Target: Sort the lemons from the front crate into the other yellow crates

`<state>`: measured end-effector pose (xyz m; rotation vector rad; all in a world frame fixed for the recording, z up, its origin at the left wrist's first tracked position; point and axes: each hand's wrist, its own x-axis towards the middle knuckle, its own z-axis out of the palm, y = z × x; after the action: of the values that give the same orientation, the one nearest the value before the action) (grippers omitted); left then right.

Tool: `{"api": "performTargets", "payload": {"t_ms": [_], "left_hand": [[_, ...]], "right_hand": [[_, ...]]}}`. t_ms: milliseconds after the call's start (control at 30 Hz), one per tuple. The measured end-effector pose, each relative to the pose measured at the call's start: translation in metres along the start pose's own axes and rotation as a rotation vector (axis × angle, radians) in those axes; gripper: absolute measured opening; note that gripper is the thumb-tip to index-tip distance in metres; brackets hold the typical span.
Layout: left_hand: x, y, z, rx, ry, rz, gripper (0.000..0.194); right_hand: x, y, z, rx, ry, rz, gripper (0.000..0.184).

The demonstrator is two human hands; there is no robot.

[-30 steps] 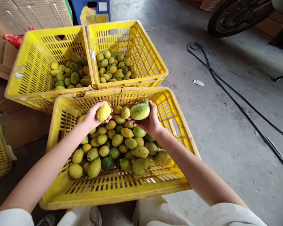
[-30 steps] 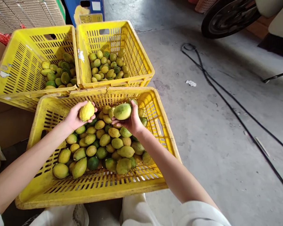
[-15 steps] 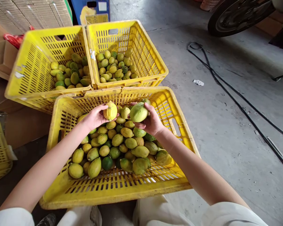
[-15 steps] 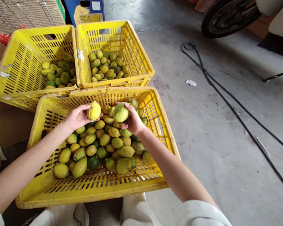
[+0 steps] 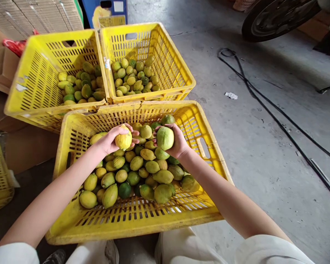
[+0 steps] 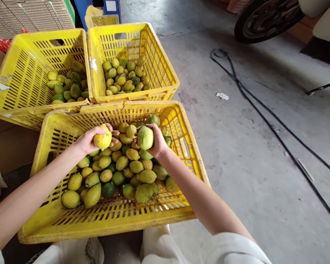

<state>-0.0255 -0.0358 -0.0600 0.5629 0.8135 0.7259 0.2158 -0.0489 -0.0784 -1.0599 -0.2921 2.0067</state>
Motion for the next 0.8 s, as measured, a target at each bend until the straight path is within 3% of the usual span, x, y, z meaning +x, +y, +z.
{"api": "performTargets", "payload": {"t_ms": [100,300,467,567,700,800], "left_hand": [[0.0,0.002,0.001,0.004,-0.038,-0.038,0.025],[0.001,0.009,0.001,-0.145,0.126,-0.058,0.027],[0.001,0.004,0.004,-0.018,0.131,-0.081,0.025],[0.001,-0.001,0.009,-0.036,0.117,-0.096,0.021],[0.002,-0.002,0.012,-0.082,0.234,-0.108,0.013],[0.004,0.0,0.01,-0.03,0.27,-0.136,0.008]], "right_hand": [[0.0,0.003,0.001,-0.052,-0.007,0.029,0.029],[0.0,0.005,-0.001,-0.121,-0.026,0.014,0.036],[-0.001,0.002,0.0,-0.07,0.019,0.016,0.035],[-0.002,-0.002,0.001,-0.041,-0.05,0.015,0.035],[-0.003,0.001,0.001,-0.068,-0.138,-0.016,0.032],[-0.004,0.009,0.003,-0.082,-0.145,-0.053,0.04]]}}
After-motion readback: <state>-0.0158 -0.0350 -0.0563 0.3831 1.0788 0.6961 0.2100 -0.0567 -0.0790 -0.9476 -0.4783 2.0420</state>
